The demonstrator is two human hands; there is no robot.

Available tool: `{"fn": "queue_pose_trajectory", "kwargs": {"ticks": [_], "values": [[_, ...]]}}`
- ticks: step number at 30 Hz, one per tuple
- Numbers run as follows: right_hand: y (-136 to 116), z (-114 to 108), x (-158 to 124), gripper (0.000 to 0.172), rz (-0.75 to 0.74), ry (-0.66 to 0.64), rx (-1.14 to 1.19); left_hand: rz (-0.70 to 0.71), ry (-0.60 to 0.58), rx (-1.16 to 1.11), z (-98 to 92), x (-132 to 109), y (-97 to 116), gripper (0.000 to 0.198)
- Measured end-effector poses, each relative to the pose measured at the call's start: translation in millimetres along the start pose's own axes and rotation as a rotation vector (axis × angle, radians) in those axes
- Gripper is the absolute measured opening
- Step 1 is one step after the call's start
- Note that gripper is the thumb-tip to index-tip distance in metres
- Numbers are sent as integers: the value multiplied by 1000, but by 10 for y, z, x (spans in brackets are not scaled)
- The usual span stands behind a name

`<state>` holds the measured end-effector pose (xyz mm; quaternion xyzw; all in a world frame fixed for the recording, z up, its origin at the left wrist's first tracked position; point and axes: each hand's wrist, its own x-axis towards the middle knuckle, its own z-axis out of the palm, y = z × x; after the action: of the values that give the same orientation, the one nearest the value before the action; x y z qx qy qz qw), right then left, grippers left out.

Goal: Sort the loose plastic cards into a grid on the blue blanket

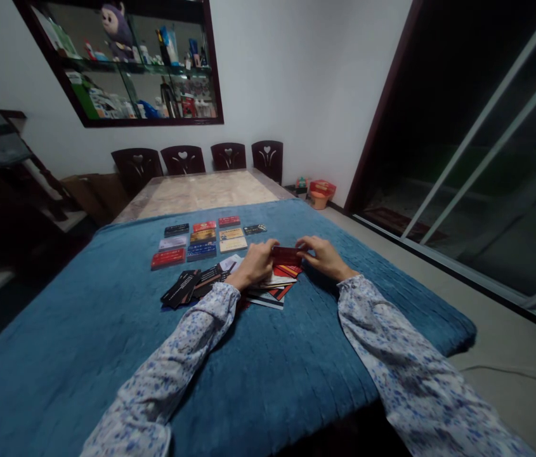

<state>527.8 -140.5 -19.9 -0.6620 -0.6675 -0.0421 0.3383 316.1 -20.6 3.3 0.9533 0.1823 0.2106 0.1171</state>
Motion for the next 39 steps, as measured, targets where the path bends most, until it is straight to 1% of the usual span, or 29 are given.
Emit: {"fn": "queue_pose_trajectory", "kwargs": {"ticks": [2, 8, 13, 20, 25, 31, 39], "values": [[-14, 13, -2, 21, 25, -19, -1, 2, -11, 32, -5, -7, 21, 41], [-57, 4, -10, 30, 82, -91, -62, -20, -80, 141, -40, -27, 99, 33], [-85, -9, -12, 42, 71, -160, -46, -47, -110, 124, -32, -23, 89, 28], [-36, 29, -5, 47, -45, -141, 6, -42, -94, 59, 34, -9, -5, 31], [38, 67, -4, 54, -45, -122, 10, -40, -75, 52, 35, -11, -15, 33], [68, 89, -7, 54, -42, -126, -22, -44, -55, 22, 10, -11, -25, 37], [37, 65, -9, 52, -66, -100, -7, -44, -8, -73, 30, -8, -79, 32]]}}
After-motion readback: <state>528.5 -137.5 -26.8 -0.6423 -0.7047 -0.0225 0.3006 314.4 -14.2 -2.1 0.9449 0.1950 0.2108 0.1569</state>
